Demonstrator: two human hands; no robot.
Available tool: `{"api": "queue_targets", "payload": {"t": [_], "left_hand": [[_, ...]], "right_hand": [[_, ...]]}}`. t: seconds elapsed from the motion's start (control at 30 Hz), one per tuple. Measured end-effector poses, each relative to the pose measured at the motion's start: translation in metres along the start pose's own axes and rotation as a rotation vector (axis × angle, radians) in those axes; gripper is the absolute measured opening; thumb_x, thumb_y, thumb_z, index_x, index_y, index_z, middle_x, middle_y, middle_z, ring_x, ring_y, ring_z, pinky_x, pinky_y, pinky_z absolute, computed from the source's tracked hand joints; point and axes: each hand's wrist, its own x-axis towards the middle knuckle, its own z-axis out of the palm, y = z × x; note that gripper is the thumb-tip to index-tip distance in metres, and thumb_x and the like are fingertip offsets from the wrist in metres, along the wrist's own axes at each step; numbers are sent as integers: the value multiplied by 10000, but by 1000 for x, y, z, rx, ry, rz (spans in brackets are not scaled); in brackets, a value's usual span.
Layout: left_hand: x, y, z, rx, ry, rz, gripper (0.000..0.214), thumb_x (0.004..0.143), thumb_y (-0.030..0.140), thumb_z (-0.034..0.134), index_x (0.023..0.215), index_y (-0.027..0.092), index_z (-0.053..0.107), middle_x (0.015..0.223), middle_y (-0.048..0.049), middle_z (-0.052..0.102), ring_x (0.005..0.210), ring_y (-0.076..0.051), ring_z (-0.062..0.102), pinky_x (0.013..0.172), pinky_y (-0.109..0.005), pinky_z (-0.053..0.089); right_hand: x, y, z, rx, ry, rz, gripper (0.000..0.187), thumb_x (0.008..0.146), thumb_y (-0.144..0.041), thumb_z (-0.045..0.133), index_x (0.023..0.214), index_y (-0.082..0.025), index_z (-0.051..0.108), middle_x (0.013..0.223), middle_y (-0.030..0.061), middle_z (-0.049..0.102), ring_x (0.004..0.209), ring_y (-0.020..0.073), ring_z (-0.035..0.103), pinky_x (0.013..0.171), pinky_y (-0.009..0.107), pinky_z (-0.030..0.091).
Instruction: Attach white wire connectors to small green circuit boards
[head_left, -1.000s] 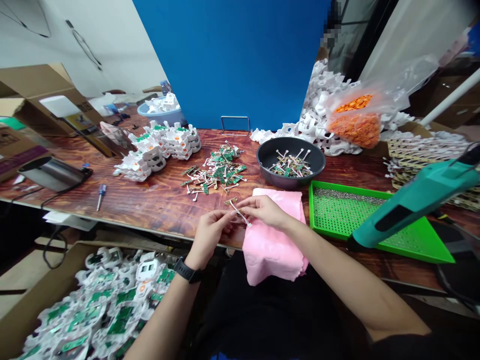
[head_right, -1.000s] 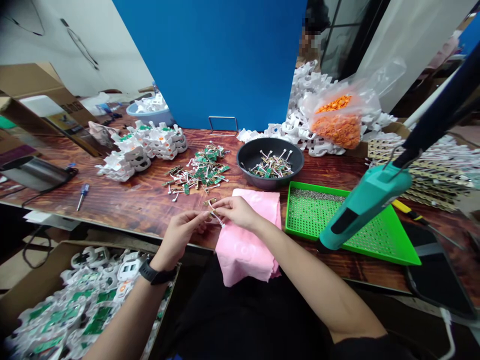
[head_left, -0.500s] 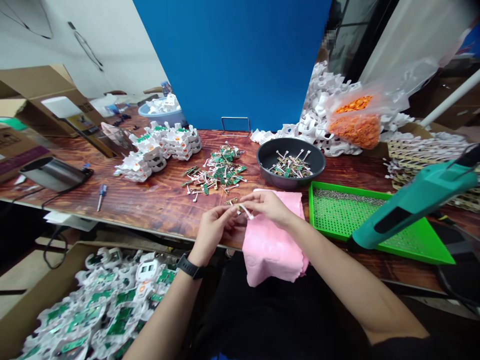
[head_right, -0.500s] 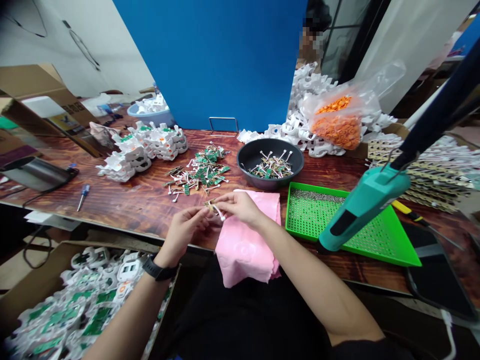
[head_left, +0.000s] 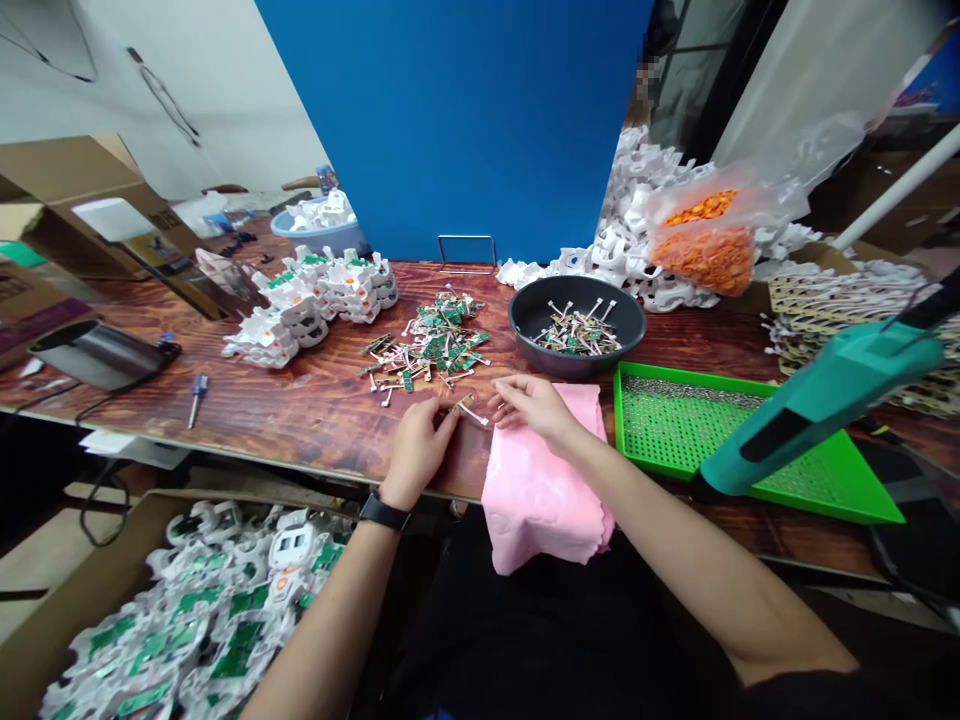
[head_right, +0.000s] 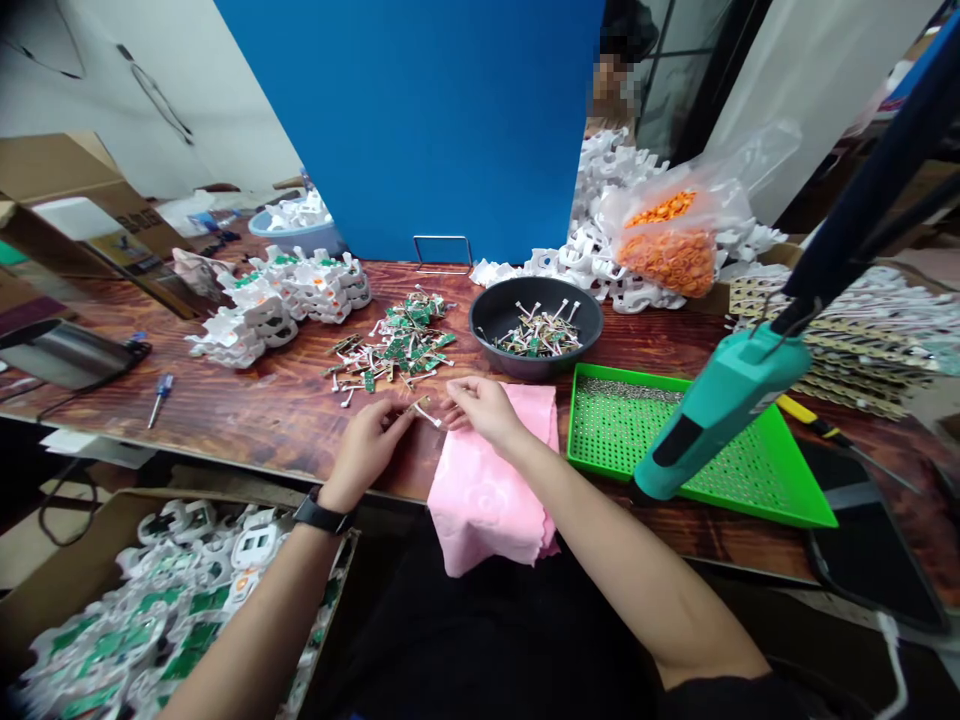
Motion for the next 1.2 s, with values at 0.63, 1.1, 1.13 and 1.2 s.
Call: {"api": "queue_targets", "payload": {"t": [0.63, 1.1, 1.13, 1.2], "left_hand": [[-24, 22, -8, -379, -76, -119, 330, 794, 451, 522, 730, 149, 637, 712, -31, 643, 692, -151, 571, 648, -235, 424], [-24, 23, -4, -288, -31, -79, 359, 832, 455, 451, 755, 149, 622, 692, -26, 629, 668, -148, 580, 629, -238, 431], [-23, 20, -5, -309, -20, -83, 360, 838, 457, 437, 815, 151, 625, 732, -31, 640, 696, -154, 591, 650, -246, 443], [-20, 12, -7, -303, 33, -79, 358, 840, 452, 436, 954, 158, 605, 844, -47, 653, 764, -165, 603, 698, -265, 458]], "right_hand": [[-4, 3, 3, -146, -223, -103, 208, 684, -323, 666, 710, -117, 671, 588, 3, 634, 483, 77, 538, 483, 206, 428], [-3, 2, 1, -81, -195, -71, 169, 677, -288, 693, 689, -120, 677, 624, 35, 671, 536, 113, 595, 534, 232, 480], [-3, -1, -1, -4, -200, -80, 159, 697, -282, 683, 721, -124, 681, 666, 43, 685, 567, 120, 613, 553, 234, 495], [-2, -11, -9, 240, -160, -134, 119, 770, -246, 618, 806, -151, 678, 795, 45, 705, 700, 130, 655, 625, 228, 527]]}}
